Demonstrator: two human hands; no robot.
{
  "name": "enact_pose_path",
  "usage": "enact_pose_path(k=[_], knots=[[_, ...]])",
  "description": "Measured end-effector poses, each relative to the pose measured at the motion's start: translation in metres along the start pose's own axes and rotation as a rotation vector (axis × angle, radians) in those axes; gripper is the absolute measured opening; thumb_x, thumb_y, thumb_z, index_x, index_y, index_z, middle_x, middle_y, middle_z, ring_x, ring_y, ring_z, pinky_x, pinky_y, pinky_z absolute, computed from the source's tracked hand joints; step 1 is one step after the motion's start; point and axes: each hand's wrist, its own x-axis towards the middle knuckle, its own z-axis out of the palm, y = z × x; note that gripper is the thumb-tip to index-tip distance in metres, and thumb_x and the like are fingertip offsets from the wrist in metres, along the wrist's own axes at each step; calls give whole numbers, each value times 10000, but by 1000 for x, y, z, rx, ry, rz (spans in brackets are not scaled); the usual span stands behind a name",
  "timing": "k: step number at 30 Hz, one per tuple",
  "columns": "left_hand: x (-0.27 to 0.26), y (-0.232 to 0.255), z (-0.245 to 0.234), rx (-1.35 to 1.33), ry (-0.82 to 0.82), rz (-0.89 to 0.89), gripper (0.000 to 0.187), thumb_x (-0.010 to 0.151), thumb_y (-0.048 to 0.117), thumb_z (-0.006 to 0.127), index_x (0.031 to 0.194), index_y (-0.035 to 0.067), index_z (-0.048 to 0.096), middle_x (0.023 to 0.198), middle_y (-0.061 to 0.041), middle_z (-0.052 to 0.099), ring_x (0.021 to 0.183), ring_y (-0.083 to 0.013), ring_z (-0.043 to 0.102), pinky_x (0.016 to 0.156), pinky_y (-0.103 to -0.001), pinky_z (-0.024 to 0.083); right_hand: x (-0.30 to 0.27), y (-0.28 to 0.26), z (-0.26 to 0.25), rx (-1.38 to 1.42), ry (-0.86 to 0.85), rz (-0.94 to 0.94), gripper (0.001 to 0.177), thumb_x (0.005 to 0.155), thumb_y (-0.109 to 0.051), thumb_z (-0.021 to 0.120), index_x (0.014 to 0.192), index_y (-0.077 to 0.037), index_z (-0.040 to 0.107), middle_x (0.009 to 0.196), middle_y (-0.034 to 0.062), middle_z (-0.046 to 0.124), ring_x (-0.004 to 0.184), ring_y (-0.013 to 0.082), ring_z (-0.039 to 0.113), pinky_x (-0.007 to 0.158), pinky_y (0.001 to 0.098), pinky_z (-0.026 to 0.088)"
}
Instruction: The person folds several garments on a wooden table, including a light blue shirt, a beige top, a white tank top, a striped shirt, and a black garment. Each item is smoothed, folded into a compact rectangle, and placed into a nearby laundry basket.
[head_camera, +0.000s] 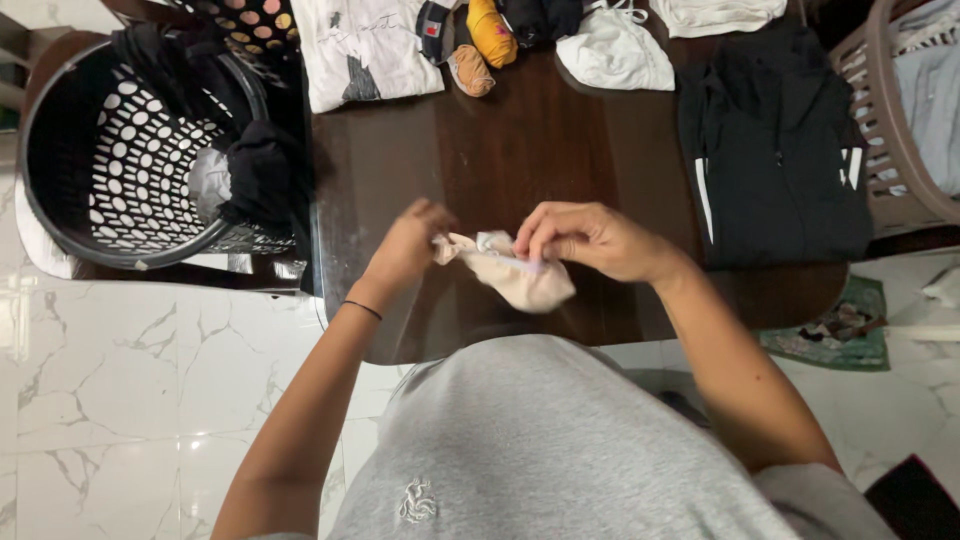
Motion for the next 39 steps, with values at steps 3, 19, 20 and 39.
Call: enact_pose_path(k=[3,19,20,39], knots=[[-1,-11,3,-278,429,-173,461,654,-72,717,1099,35,657,1099,-122,590,1002,-232,650,807,-304,577,-8,4,-1,225,-54,36,128,1030,-40,586,952,-25,686,1015,59,657,1071,156,651,1115,342,486],[0,52,-72,-416,-109,-8,337,833,27,736,1139,53,597,992,-31,662,890,-157,670,741,-309,571,-29,78,-27,-1041,212,571,340,898,-461,668,1060,-168,724,1145,-4,712,1192,206,622,1113,817,51],[1,65,-76,-284,-10,74,348,831,34,752,1152,49,617,1032,-56,646,905,-207,666,748,-333,565,-30,86,-27,-1031,219,596,326,915,-447,665,1086,-174,715,1158,-5,703,1199,206,614,1114,818,38],[23,72,-83,176,-89,285,413,677,124,835,1059,13,723,1105,-171,598,946,-339,644,807,-416,554,-36,134,-36,-1140,369,442,216,892,-175,679,1105,-174,716,1229,39,597,1265,224,531,1063,834,-15]])
